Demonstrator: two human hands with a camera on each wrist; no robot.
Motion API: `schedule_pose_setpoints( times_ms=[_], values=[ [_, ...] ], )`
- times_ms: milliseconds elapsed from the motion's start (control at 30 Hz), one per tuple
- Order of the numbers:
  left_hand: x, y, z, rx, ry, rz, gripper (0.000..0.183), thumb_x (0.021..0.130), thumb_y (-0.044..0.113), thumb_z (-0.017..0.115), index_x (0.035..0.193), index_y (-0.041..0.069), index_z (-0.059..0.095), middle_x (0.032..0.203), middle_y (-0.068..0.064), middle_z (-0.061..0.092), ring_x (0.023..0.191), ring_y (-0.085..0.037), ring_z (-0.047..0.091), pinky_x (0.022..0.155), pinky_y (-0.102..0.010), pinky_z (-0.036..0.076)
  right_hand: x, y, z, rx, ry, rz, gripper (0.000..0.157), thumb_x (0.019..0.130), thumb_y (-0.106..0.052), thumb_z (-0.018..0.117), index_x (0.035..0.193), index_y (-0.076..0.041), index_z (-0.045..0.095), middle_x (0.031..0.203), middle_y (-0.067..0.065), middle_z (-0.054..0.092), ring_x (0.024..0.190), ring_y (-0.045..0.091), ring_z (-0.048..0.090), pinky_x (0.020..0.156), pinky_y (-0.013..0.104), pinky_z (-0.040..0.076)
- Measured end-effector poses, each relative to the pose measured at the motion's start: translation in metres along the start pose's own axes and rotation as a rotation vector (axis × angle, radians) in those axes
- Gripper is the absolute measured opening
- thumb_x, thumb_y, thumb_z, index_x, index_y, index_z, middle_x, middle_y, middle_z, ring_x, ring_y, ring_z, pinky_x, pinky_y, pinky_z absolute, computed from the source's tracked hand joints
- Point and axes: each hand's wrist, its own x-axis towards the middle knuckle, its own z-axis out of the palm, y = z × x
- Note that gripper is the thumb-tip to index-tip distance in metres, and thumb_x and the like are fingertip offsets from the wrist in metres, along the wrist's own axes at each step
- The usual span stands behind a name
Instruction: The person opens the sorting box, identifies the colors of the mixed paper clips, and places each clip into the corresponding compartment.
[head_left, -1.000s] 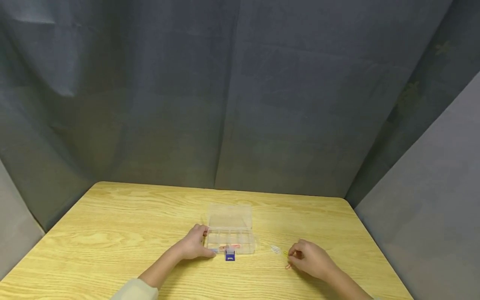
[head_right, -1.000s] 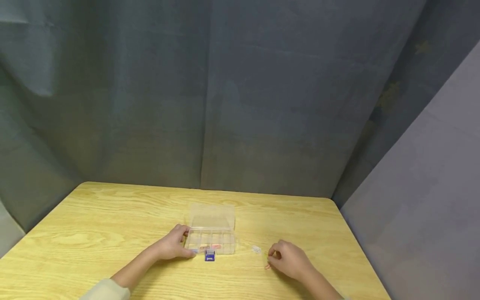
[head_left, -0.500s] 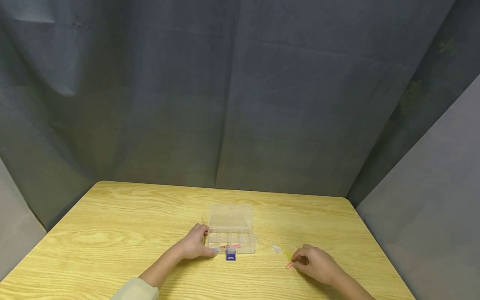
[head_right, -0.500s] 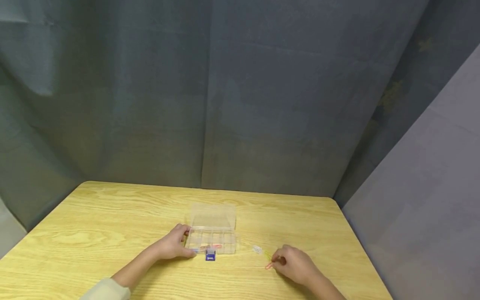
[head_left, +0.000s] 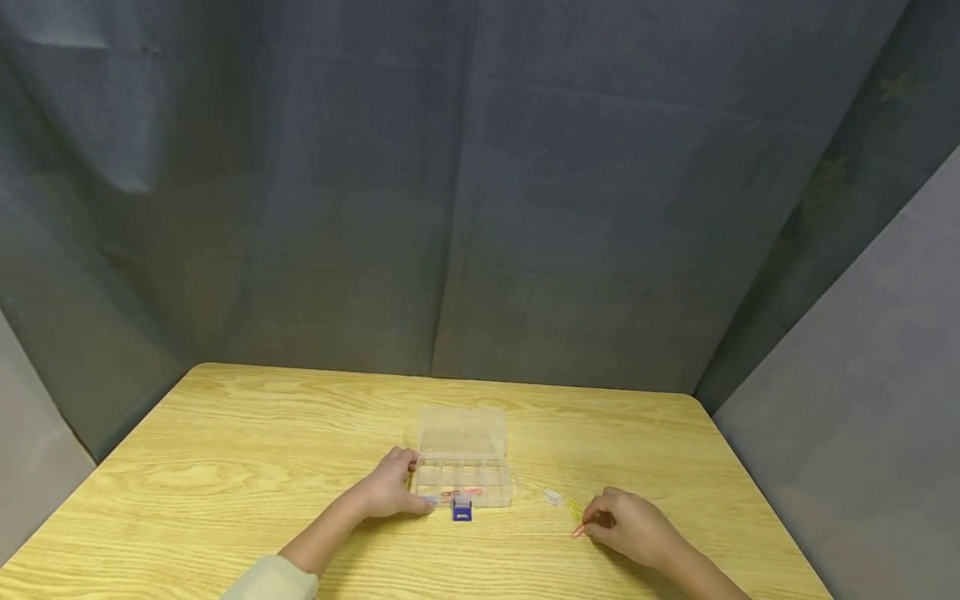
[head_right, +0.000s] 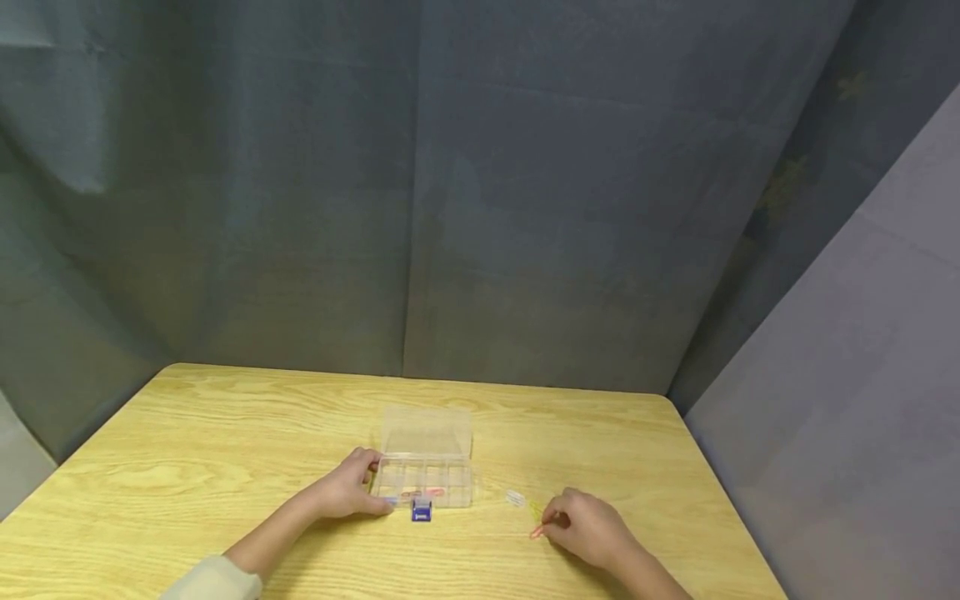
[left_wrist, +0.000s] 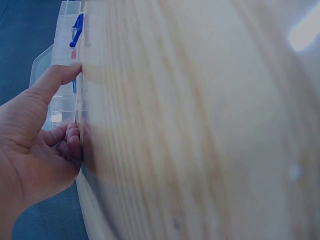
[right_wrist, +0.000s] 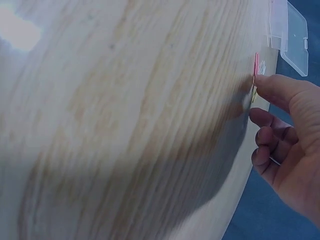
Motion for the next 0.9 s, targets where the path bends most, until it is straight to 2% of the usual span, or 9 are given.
schedule_pose_setpoints(
  times_ms=[400, 700, 900],
  values=[
    [-0.002, 0.001, -0.001, -0.016, -0.009, 0.017, 0.072, 0.07, 0.025, 0.081, 0.123, -0.005, 0.043, 0.112, -0.012, 0.044, 0.099, -0.024, 0.044, 0.085, -0.044, 0.043, 0.001, -0.005, 0.0, -0.014, -0.008, -0.018, 0.003, 0.08, -0.019, 0.072, 0.082, -0.018, 0.07, 0.07, -0.015, 0.05, 0.059, -0.003, 0.039, 0.052, 0.018, 0.037],
    [-0.001, 0.002, -0.001, -0.01, -0.004, 0.01, 0.07, 0.07, 0.026, 0.081, 0.122, -0.003, 0.044, 0.111, -0.011, 0.044, 0.098, -0.023, 0.044, 0.085, -0.041, 0.044, 0.005, -0.009, 0.0, -0.012, -0.027, -0.018, 0.006, 0.082, -0.02, 0.07, 0.078, -0.022, 0.065, 0.071, -0.015, 0.052, 0.06, -0.004, 0.04, 0.053, 0.018, 0.038],
    [-0.003, 0.003, -0.002, -0.011, -0.006, 0.035, 0.068, 0.071, 0.024, 0.08, 0.121, -0.004, 0.044, 0.111, -0.013, 0.044, 0.097, -0.024, 0.043, 0.083, -0.042, 0.043, 0.01, -0.009, 0.0, -0.014, -0.025, -0.012, 0.009, 0.083, -0.018, 0.069, 0.077, -0.021, 0.063, 0.07, -0.014, 0.052, 0.06, -0.004, 0.041, 0.053, 0.018, 0.039]
  ],
)
